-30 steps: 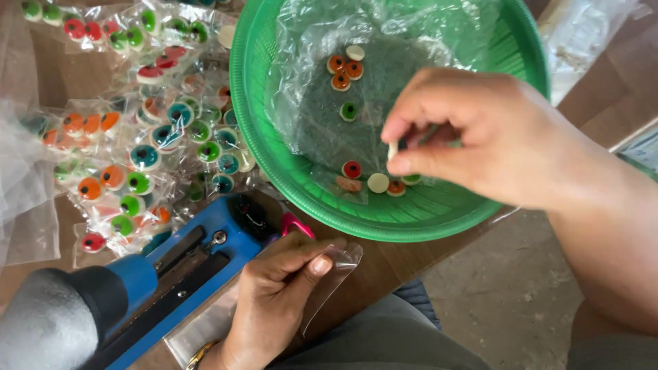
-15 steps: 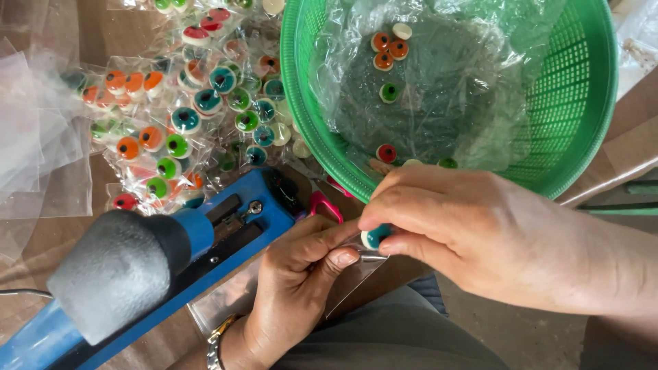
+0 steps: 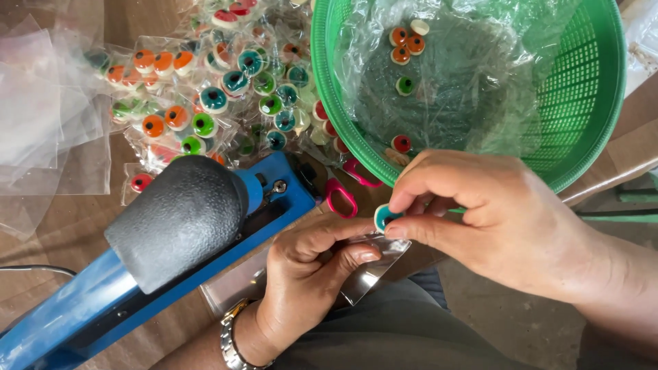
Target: The person is packaging small decorative items by placing them into plastic bags and sealing them with a heat sealer.
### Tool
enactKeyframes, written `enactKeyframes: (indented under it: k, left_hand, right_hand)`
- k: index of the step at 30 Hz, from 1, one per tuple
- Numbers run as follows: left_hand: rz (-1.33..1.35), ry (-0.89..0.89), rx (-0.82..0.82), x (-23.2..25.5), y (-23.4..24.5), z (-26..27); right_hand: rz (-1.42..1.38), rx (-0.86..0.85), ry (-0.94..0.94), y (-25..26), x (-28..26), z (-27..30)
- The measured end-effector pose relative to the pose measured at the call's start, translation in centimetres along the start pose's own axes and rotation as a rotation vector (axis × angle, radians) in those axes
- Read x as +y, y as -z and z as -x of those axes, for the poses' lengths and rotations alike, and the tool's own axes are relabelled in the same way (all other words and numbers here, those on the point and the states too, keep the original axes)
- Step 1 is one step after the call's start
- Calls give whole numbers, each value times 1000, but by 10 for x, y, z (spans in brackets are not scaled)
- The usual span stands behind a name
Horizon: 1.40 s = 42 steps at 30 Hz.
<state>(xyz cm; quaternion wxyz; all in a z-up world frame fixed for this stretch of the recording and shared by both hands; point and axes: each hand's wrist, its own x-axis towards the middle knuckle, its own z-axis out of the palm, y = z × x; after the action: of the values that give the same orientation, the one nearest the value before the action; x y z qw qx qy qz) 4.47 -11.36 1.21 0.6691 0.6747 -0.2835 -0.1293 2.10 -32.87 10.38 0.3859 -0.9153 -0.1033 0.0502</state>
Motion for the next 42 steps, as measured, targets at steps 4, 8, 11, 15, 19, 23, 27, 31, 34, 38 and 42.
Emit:
enactKeyframes:
  k: [4, 8, 11, 15, 19, 23, 27, 31, 34, 38, 42]
  left_hand:
    - [20, 55, 12, -2, 2, 3]
    - [54, 95, 49, -9, -1, 7]
    - [7, 31, 3, -7, 1, 5]
    - [-17, -25, 6, -7, 3, 6]
    - [-60, -8, -51, -9, 4, 8]
    - [-41, -25, -60, -10, 3, 9]
    - [8, -62, -77, -10, 2, 12]
    - [153, 43, -43, -5, 0, 10]
    - [372, 160, 20, -4, -2, 8]
    - [300, 158, 49, -3, -1, 9]
    - [252, 143, 21, 0, 2, 9]
  right_hand:
    - [-36, 38, -14, 6, -4, 1]
    - [-53, -23, 38, 3, -1, 4]
    - [-9, 29, 35, 4, -5, 2]
    - [10, 48, 32, 3, -5, 0]
    - [-58, -9, 28, 1, -5, 1]
    - [-82, -53, 53, 2, -6, 1]
    - [-76, -29, 69, -2, -5, 0]
    - [-71, -5, 87, -4, -5, 0]
    - [-62, -17, 84, -3, -5, 1]
    - [-42, -33, 103, -4, -4, 1]
    - [28, 35, 72, 0, -10, 2]
